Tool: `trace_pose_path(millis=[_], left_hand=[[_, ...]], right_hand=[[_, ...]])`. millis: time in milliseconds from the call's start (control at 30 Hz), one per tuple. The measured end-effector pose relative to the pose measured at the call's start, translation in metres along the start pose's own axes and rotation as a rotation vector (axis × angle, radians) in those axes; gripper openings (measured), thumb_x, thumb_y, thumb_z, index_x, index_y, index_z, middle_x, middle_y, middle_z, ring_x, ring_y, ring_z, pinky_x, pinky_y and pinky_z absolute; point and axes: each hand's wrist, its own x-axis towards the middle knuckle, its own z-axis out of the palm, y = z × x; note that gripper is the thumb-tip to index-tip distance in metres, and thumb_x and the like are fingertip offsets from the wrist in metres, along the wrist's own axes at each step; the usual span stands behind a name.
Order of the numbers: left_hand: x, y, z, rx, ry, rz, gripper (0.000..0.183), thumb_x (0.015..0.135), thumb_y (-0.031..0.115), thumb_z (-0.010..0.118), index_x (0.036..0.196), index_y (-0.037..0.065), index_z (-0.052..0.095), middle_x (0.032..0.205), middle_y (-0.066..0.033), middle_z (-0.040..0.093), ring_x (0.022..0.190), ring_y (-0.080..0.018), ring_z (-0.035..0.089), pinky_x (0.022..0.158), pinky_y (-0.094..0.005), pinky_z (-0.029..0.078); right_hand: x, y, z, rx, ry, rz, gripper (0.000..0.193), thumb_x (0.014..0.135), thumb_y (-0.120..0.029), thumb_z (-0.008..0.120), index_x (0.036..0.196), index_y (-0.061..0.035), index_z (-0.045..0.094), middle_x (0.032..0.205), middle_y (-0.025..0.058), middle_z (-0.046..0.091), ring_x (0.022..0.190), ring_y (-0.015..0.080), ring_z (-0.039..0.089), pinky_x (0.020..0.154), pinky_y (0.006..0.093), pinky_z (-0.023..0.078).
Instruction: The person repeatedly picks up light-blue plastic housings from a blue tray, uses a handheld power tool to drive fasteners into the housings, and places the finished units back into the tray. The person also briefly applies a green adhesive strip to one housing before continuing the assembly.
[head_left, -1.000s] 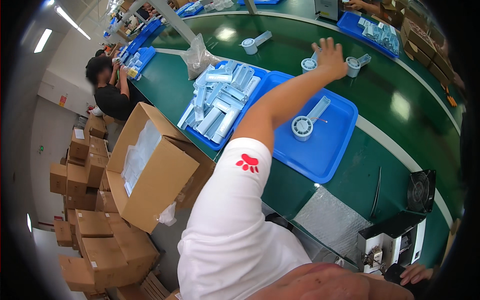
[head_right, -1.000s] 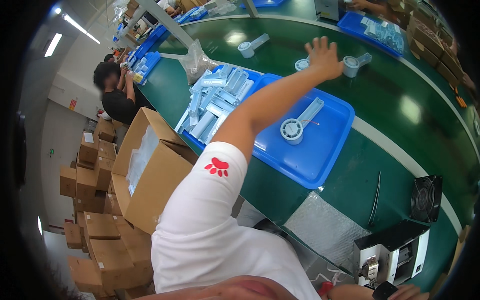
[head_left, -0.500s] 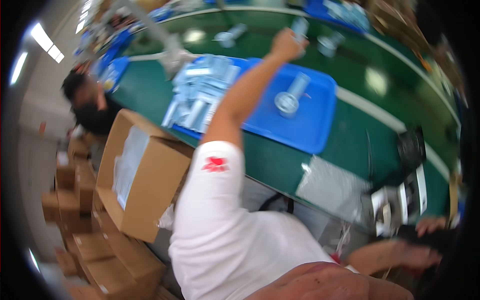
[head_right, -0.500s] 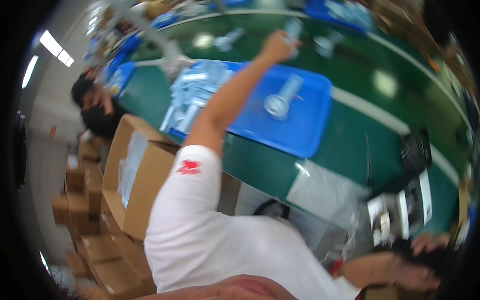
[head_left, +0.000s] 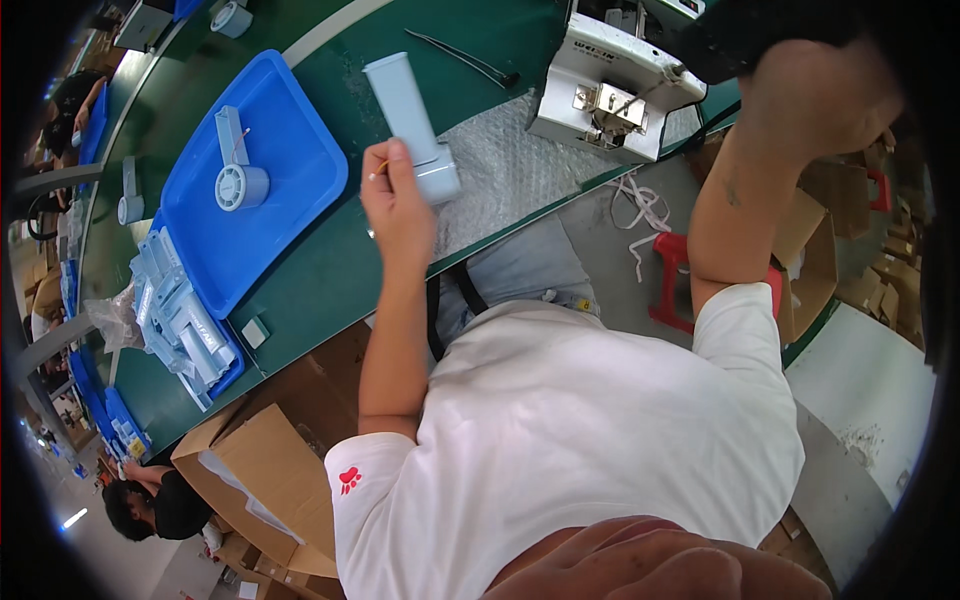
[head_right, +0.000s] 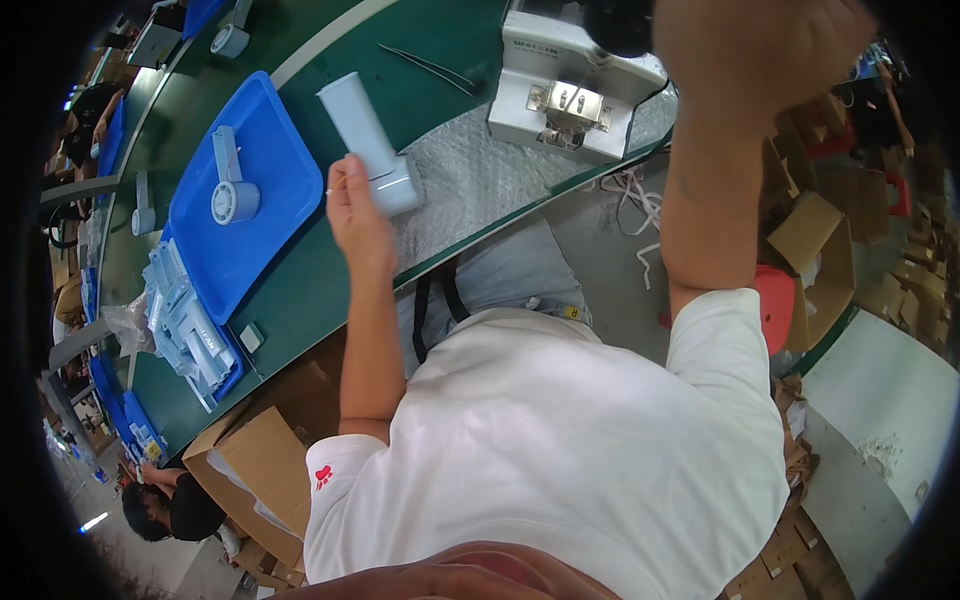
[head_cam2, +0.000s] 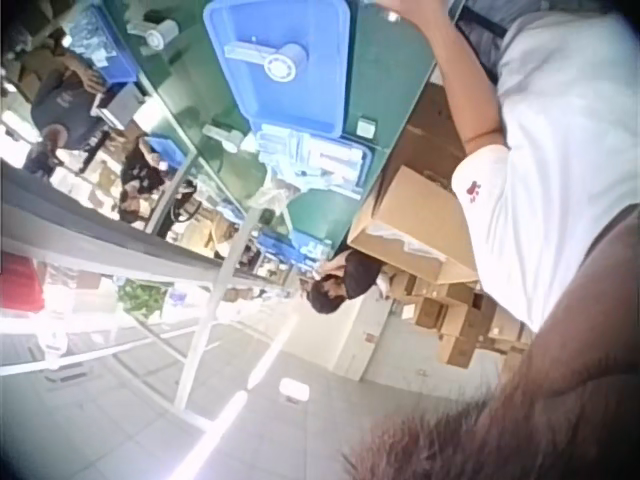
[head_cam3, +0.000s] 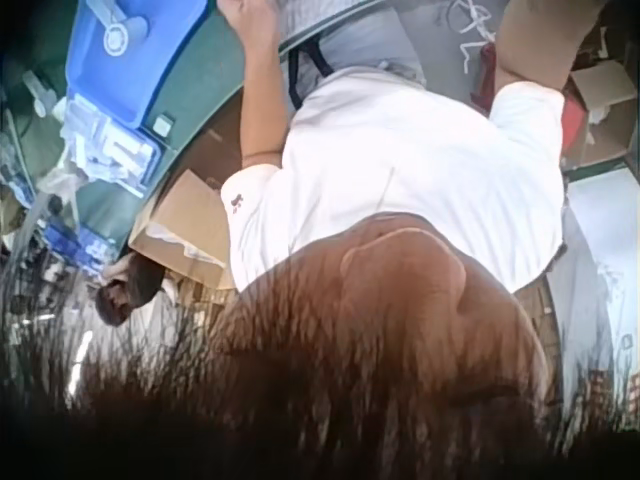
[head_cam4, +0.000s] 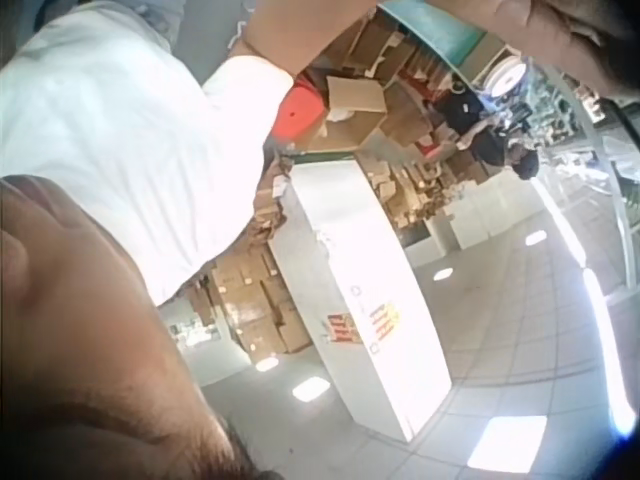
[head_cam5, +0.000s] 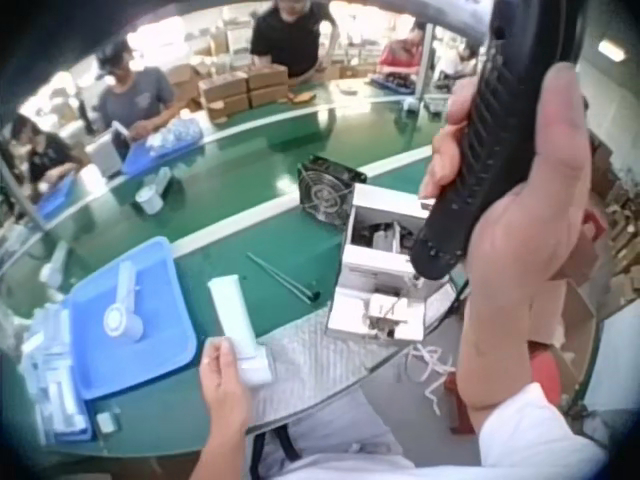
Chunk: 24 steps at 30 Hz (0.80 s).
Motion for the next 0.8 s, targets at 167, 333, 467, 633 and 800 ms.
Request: trace_pose_path(millis=[167,333,467,633,800], left_hand=[[-0.008,-0.018,0.010,0.301,0.014,0.373,0.025,0.110,0.019,0.044,0.103,0.000,0.059,0.101,-0.0073,0.065,0.089,-0.0102,0.059,0.081,-0.0258,0.047],[-0.018,-0.019,0.013,0.351,-0.004,0.443,0.024,0.108,0.013,0.042,0.113,-0.002,0.061,0.113,-0.0124,0.065,0.100,-0.0159,0.062,0.089,-0.0290,0.048],[-0.015,-0.024,0.003,0.524,-0.082,0.507,0.030,0.107,0.012,0.041,0.122,-0.004,0.060,0.120,-0.0146,0.065,0.107,-0.0199,0.062,0.095,-0.0317,0.047],[-0.013,-0.021,0.005,0.491,-0.106,0.522,0.034,0.108,0.016,0.038,0.121,-0.005,0.062,0.121,-0.0138,0.065,0.106,-0.0187,0.062,0.097,-0.0311,0.046],[-0.016,-0.022,0.005,0.360,-0.103,0.338,0.035,0.108,0.017,0.037,0.120,-0.004,0.063,0.111,-0.0101,0.067,0.100,-0.0136,0.060,0.091,-0.0272,0.046]], right_hand=[[-0.015,-0.004,0.016,-0.046,0.076,0.069,0.062,0.101,-0.062,0.047,0.093,-0.0020,0.060,0.078,0.0068,0.059,0.060,0.0161,0.057,0.057,0.0313,0.048],[-0.023,-0.002,-0.001,-0.035,0.124,0.092,0.061,0.101,-0.061,0.047,0.094,-0.0018,0.060,0.079,0.0071,0.059,0.060,0.0163,0.057,0.057,0.0314,0.048],[-0.023,-0.004,-0.011,-0.037,0.130,0.098,0.061,0.101,-0.061,0.047,0.095,-0.0017,0.060,0.079,0.0073,0.059,0.060,0.0165,0.057,0.057,0.0315,0.048],[-0.022,-0.003,-0.015,-0.056,0.140,0.096,0.061,0.101,-0.061,0.047,0.095,-0.0016,0.060,0.080,0.0076,0.059,0.060,0.0167,0.057,0.057,0.0317,0.048],[-0.021,-0.001,-0.016,-0.069,0.143,0.088,0.061,0.101,-0.061,0.047,0.096,-0.0015,0.060,0.080,0.0078,0.059,0.060,0.0169,0.057,0.057,0.0318,0.048]])
